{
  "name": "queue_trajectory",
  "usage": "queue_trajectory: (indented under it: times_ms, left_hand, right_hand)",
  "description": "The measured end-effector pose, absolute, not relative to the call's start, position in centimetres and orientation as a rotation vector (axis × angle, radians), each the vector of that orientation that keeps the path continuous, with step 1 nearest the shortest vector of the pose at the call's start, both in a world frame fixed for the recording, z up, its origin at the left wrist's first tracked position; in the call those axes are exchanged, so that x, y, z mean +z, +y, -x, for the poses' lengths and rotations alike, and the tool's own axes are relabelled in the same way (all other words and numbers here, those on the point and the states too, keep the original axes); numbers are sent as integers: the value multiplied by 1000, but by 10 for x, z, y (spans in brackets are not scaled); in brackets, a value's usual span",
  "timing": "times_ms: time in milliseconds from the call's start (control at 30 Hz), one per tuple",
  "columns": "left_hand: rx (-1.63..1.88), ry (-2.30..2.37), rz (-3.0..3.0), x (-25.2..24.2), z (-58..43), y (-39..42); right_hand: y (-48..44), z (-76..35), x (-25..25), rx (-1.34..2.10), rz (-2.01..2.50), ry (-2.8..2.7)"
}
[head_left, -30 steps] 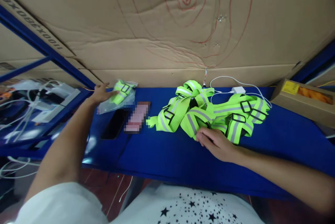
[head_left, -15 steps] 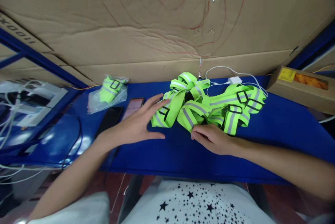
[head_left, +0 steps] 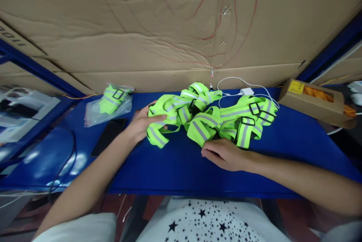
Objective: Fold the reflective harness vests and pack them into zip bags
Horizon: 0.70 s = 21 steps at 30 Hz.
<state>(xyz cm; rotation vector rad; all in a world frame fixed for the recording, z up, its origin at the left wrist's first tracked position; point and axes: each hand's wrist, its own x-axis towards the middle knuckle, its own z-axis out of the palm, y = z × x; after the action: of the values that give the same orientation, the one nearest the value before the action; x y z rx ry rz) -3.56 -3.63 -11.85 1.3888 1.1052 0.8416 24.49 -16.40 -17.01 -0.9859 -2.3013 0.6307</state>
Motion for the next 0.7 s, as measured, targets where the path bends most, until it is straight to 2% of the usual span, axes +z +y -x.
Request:
queue_trajectory:
  times_ms: [100, 233, 300, 367, 500, 700]
  left_hand:
    - [788, 956, -1164, -115, 41, -45]
    - [592, 748, -1233, -117, 46, -51]
    - [410, 602, -1365, -116, 50, -49]
    - [195, 465, -1503, -113, 53, -45]
    - [-78, 263, -1639, -108, 49, -46]
    - [-202, 36, -1729, -107, 22, -75]
  right_hand:
    - [-173, -245, -166, 300, 786, -2412]
    - [-186, -244, -159, -325, 357, -2505]
    - [-186, -243, -159, -486, 381, -2555]
    - [-182, -243, -161, -473, 618, -2601]
    - [-168, -242, -165, -184, 1185, -2496]
    - [-167, -245, -164, -143, 1246, -2323]
